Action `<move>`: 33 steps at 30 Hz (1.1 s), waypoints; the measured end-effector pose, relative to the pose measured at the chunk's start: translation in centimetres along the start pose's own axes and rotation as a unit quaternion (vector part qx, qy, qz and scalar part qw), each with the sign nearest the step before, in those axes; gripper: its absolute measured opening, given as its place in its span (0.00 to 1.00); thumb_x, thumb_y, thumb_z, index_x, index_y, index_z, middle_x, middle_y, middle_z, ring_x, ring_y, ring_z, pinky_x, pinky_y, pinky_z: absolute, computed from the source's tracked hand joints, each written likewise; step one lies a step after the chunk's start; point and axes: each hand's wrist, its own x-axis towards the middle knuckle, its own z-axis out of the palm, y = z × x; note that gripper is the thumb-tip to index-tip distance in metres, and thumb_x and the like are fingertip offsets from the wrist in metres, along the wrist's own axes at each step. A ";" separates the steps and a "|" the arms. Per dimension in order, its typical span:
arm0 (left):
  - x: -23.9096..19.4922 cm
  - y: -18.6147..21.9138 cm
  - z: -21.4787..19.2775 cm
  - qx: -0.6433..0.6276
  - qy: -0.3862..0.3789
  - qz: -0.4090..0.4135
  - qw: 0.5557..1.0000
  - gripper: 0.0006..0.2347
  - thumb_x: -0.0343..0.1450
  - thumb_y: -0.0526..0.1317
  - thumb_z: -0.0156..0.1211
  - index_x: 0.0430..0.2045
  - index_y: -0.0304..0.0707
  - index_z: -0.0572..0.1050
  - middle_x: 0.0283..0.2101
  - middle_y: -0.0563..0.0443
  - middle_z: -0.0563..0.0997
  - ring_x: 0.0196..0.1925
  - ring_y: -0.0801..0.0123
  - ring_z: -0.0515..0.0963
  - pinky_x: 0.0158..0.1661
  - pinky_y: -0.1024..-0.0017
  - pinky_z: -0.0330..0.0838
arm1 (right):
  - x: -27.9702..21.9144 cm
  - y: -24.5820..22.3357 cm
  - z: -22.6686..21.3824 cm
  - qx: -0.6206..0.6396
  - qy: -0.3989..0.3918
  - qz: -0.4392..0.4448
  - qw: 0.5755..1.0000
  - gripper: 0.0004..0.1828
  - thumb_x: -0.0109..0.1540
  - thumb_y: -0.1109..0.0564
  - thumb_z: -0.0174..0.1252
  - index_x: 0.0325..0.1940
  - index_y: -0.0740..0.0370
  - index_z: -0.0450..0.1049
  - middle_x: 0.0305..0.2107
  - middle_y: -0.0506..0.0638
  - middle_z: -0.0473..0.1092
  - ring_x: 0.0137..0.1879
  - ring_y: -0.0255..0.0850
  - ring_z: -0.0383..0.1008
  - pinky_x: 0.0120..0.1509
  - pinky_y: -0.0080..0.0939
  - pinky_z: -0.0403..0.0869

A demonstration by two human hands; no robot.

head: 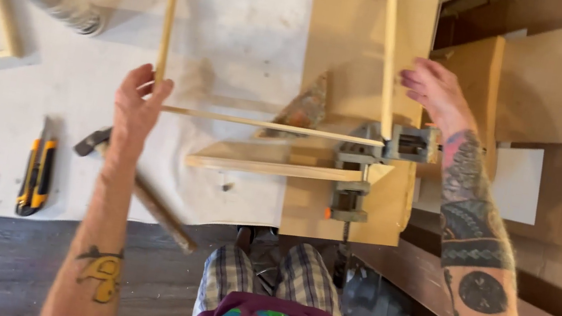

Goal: Assembling a wooden frame by aligning corner joints with a speed square and securing them using a corner clamp.

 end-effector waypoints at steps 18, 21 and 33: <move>-8.4 2.5 0.8 0.042 0.051 -0.124 0.990 0.21 0.68 0.29 0.62 0.59 0.30 0.73 0.56 0.31 0.78 0.54 0.44 0.80 0.52 0.60 0.78 | -3.0 -0.3 -1.0 -0.007 -0.153 -0.004 0.988 0.29 0.64 0.62 0.66 0.69 0.64 0.67 0.55 0.63 0.72 0.61 0.49 0.74 0.66 0.47 0.73; -8.9 2.0 0.9 0.045 0.049 -0.103 0.993 0.21 0.69 0.28 0.60 0.60 0.27 0.73 0.56 0.28 0.78 0.54 0.43 0.80 0.52 0.59 0.78 | -2.5 1.1 -1.1 -0.044 -0.166 -0.026 0.985 0.32 0.63 0.59 0.67 0.70 0.64 0.66 0.54 0.61 0.73 0.60 0.46 0.74 0.68 0.43 0.71; -9.6 0.9 2.8 0.212 0.100 -0.026 0.972 0.25 0.64 0.27 0.62 0.60 0.29 0.74 0.55 0.32 0.76 0.56 0.41 0.78 0.53 0.57 0.76 | -2.5 1.8 -0.6 -0.217 -0.140 0.026 0.966 0.34 0.59 0.48 0.69 0.69 0.52 0.69 0.48 0.55 0.77 0.55 0.44 0.78 0.64 0.42 0.73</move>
